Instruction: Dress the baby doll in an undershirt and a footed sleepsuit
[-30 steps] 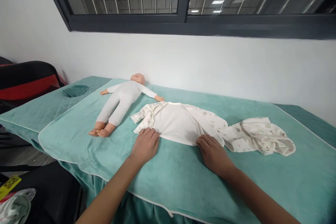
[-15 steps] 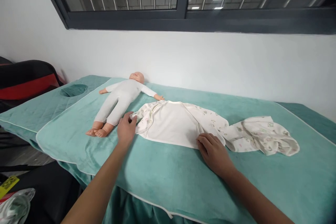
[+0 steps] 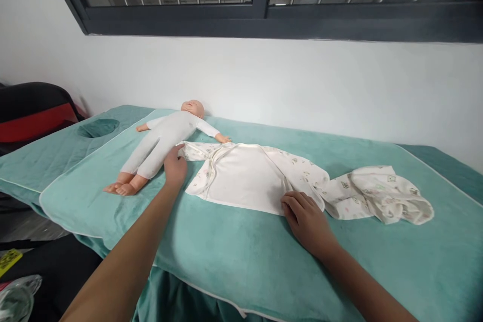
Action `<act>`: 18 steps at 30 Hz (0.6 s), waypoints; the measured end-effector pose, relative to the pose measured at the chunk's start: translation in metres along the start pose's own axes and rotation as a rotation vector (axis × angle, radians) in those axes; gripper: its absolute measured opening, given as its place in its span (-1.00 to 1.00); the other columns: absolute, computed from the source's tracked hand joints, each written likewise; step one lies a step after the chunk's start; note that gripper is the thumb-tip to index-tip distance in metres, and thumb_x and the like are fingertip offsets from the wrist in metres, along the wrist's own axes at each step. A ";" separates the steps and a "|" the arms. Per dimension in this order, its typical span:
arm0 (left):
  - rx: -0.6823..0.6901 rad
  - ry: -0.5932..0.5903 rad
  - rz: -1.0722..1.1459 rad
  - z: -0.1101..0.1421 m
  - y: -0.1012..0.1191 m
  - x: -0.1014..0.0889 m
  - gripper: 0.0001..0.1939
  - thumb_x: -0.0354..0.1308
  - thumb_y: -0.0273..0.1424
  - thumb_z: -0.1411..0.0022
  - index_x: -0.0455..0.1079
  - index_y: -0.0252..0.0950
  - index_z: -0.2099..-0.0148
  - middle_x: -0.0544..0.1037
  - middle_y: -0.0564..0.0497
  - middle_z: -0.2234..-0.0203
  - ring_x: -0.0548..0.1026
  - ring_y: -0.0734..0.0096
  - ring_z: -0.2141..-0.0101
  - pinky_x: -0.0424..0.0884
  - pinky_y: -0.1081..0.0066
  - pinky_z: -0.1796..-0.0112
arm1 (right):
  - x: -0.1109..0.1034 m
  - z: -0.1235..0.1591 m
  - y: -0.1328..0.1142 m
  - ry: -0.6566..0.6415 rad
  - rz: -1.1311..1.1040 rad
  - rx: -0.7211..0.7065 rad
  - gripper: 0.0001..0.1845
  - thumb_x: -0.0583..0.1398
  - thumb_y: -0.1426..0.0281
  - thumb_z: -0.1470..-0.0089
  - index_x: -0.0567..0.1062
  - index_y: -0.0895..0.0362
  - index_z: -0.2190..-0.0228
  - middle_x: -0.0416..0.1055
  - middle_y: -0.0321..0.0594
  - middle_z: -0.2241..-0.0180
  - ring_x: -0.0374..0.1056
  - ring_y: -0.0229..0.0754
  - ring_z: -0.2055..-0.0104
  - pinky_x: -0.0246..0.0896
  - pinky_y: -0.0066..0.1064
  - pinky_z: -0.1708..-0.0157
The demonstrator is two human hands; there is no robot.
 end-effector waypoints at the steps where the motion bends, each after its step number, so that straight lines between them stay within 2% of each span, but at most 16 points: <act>1: -0.008 0.007 0.000 -0.001 0.000 0.001 -0.48 -0.09 -0.65 -0.07 0.42 -0.34 -0.05 0.53 -0.09 -0.01 0.41 0.18 -0.10 0.25 0.20 -0.17 | 0.000 0.000 0.000 -0.001 -0.001 -0.001 -0.84 0.05 0.48 -0.27 0.44 0.13 0.24 0.46 -0.09 0.19 0.35 -0.06 0.15 0.23 -0.22 0.15; 8: -0.074 0.049 -0.065 -0.001 0.000 0.002 -0.67 -0.02 -0.38 -0.28 0.41 -0.32 -0.02 0.58 -0.14 0.18 0.51 0.09 0.10 0.40 0.12 0.03 | -0.001 -0.001 -0.002 0.026 -0.010 -0.012 -0.85 0.06 0.48 -0.27 0.44 0.13 0.24 0.46 -0.10 0.19 0.35 -0.06 0.15 0.23 -0.22 0.15; 13: -0.010 0.057 -0.130 0.000 -0.002 0.003 -0.63 -0.07 -0.53 -0.24 0.41 -0.29 -0.03 0.54 -0.14 0.04 0.45 0.10 -0.03 0.32 0.17 -0.07 | 0.001 -0.001 -0.001 0.018 -0.005 -0.006 -0.86 0.07 0.49 -0.26 0.43 0.14 0.24 0.46 -0.11 0.20 0.34 -0.06 0.16 0.23 -0.22 0.16; 18: 0.017 0.076 -0.225 0.003 -0.003 0.006 -0.52 -0.07 -0.65 -0.10 0.38 -0.29 -0.05 0.50 -0.16 0.03 0.45 0.05 -0.02 0.36 0.14 -0.01 | 0.002 0.001 0.000 0.014 0.000 -0.007 -0.87 0.08 0.50 -0.26 0.43 0.15 0.24 0.45 -0.12 0.20 0.33 -0.06 0.16 0.23 -0.22 0.15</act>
Point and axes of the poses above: each hand's wrist, its own z-axis away from the middle knuckle, its own x-axis out of the palm, y = z × x, the point moved 2 cm from there along -z, towards the middle knuckle
